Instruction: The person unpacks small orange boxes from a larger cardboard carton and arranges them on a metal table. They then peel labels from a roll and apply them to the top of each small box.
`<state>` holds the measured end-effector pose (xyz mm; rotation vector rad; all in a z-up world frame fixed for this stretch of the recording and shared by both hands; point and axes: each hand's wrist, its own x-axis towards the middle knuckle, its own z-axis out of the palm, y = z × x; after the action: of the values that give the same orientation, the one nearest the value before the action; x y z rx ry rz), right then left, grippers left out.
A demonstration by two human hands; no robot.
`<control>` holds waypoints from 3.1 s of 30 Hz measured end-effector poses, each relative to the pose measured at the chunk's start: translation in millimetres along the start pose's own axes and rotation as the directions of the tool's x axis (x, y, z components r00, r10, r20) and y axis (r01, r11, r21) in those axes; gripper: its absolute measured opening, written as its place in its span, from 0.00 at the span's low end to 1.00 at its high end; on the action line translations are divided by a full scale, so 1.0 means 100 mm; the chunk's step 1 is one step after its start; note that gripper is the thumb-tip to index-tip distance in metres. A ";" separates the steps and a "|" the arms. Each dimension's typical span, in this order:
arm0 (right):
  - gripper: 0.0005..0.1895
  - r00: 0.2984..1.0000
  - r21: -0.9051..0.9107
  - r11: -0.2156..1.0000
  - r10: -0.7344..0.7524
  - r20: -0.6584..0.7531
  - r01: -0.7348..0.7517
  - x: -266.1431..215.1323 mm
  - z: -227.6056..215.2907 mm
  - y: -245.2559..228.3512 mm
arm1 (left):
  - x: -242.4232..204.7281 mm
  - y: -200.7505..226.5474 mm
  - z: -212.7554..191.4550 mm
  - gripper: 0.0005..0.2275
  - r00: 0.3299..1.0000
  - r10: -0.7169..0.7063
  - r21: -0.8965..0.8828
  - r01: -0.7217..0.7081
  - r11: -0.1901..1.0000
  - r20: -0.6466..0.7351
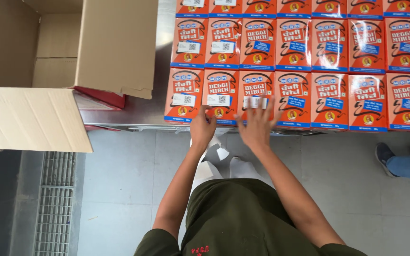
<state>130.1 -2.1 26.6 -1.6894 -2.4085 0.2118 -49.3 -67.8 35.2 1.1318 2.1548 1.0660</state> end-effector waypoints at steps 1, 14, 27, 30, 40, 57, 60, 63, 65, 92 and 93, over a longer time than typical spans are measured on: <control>0.41 1.000 0.001 1.000 -0.002 -0.003 0.002 0.02 0.06 -0.14 | 0.01 -0.02 -0.03 0.12 1.000 0.002 0.000 -0.002 1.000 -0.003; 0.30 1.000 0.028 1.000 -0.012 0.010 0.011 0.09 0.43 -0.83 | 0.32 -0.47 -0.41 0.17 0.940 0.239 0.261 -0.301 0.917 0.243; 0.32 0.989 0.088 0.991 -0.110 0.096 0.102 0.17 0.39 -1.76 | 0.13 -0.98 -0.87 0.31 0.948 0.143 0.307 -0.231 0.923 0.285; 0.28 0.974 0.130 0.974 -0.200 0.107 0.186 0.21 0.50 -1.88 | 0.17 -0.94 -0.97 0.28 0.962 0.095 0.310 -0.175 0.934 0.257; 0.31 0.990 0.062 0.990 -0.131 0.059 0.127 0.23 0.39 -1.53 | 0.19 -0.80 -0.98 0.24 0.976 0.093 0.219 -0.137 0.966 0.198; 0.27 0.656 0.657 -0.060 -0.174 0.734 -0.751 -0.25 -0.08 -0.95 | -0.05 0.11 -0.70 0.12 0.992 0.108 -0.688 -0.126 0.715 -0.070; 0.27 0.711 0.715 0.035 -0.080 0.699 -0.699 -0.24 -0.39 -0.91 | -0.24 0.30 -0.65 0.10 0.997 0.041 -0.623 -0.070 0.779 -0.060; 0.39 0.754 0.680 0.346 0.151 0.639 -0.646 -0.42 0.20 -0.38 | -0.37 0.55 -0.67 0.08 0.990 0.026 -0.506 -0.093 0.857 -0.139; 0.44 0.726 0.661 0.364 0.063 0.685 -0.656 -0.50 0.30 -0.17 | -0.44 0.59 -0.59 0.09 0.980 0.054 -0.452 -0.136 0.881 -0.189; 0.15 0.936 0.936 -0.075 -0.105 0.335 -0.343 -0.42 -1.17 0.35 | -0.77 0.92 -0.01 0.17 0.911 0.069 -0.818 0.329 0.472 0.406; 0.18 0.938 0.937 -0.058 -0.051 0.343 -0.345 -0.41 -1.27 0.29 | -0.75 0.92 -0.01 0.17 0.912 0.072 -0.808 0.319 0.495 0.405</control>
<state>200.1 -29.7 140.9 -1.0170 -1.1530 1.8652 33.4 -98.2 115.0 0.5767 1.0523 1.4430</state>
